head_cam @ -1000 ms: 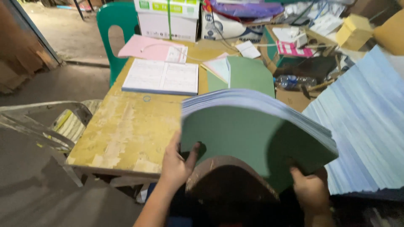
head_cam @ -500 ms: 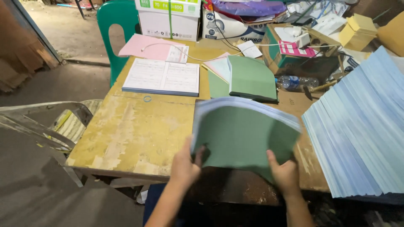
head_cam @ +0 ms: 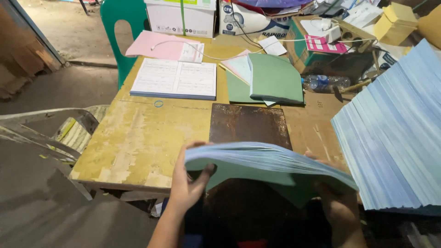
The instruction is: The person is aligning and stacking large quantities of printed paper on a desk.
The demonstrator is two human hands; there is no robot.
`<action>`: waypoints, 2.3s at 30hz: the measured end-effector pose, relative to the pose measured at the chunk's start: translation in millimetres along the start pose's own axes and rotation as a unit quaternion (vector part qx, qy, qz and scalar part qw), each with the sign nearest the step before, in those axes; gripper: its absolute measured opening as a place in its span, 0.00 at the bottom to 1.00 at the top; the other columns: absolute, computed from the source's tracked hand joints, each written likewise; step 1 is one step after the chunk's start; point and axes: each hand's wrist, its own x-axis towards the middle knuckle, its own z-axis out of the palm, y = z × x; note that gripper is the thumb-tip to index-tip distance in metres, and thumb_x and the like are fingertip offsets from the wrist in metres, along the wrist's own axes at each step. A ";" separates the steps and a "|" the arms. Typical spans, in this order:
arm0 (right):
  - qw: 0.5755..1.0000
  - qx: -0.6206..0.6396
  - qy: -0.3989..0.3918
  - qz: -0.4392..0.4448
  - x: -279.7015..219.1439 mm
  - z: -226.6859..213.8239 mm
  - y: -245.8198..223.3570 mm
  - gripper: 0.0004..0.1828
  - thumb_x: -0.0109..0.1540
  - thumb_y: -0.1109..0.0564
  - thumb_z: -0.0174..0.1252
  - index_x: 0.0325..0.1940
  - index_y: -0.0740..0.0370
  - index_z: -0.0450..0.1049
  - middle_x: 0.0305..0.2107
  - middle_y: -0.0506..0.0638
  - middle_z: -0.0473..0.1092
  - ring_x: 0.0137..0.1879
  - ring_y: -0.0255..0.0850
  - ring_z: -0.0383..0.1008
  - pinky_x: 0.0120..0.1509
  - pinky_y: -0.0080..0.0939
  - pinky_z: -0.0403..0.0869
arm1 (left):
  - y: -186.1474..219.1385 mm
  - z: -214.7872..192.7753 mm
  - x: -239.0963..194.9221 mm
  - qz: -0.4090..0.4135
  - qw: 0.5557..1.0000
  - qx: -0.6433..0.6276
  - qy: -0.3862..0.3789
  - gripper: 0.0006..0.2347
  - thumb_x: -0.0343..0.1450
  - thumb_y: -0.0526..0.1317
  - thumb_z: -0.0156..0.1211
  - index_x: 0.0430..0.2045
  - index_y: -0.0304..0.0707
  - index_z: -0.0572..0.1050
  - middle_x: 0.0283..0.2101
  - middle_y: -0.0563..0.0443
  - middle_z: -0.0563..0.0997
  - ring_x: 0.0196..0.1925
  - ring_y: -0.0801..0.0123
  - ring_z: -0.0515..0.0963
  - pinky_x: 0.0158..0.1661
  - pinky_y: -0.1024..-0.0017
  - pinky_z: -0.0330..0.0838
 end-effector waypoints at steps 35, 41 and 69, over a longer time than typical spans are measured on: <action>0.925 -0.261 0.128 0.245 52.9 27.6 45.7 0.30 0.59 0.40 0.63 0.55 0.65 0.80 0.50 0.56 0.79 0.60 0.44 0.78 0.64 0.43 0.72 | -86.7 23.1 35.0 -0.077 0.960 0.265 0.046 0.23 0.71 0.57 0.49 0.53 0.40 0.67 0.37 0.36 0.82 0.33 0.41 0.83 0.33 0.52 0.77; 0.971 -0.200 0.128 -0.037 31.9 46.1 -8.2 0.20 0.60 0.58 0.65 0.55 0.68 0.77 0.50 0.58 0.78 0.55 0.46 0.79 0.67 0.44 0.72 | -45.8 19.9 25.7 -0.046 0.991 0.111 0.052 0.26 0.71 0.54 0.53 0.62 0.39 0.70 0.57 0.44 0.81 0.59 0.55 0.80 0.45 0.64 0.82; 0.956 -0.119 0.179 0.200 32.4 -15.5 83.7 0.28 0.58 0.56 0.65 0.62 0.63 0.71 0.49 0.57 0.76 0.53 0.45 0.74 0.54 0.48 0.72 | -40.7 18.8 18.9 -0.214 0.965 0.151 -0.006 0.35 0.66 0.60 0.57 0.66 0.44 0.62 0.61 0.48 0.79 0.60 0.60 0.80 0.56 0.62 0.76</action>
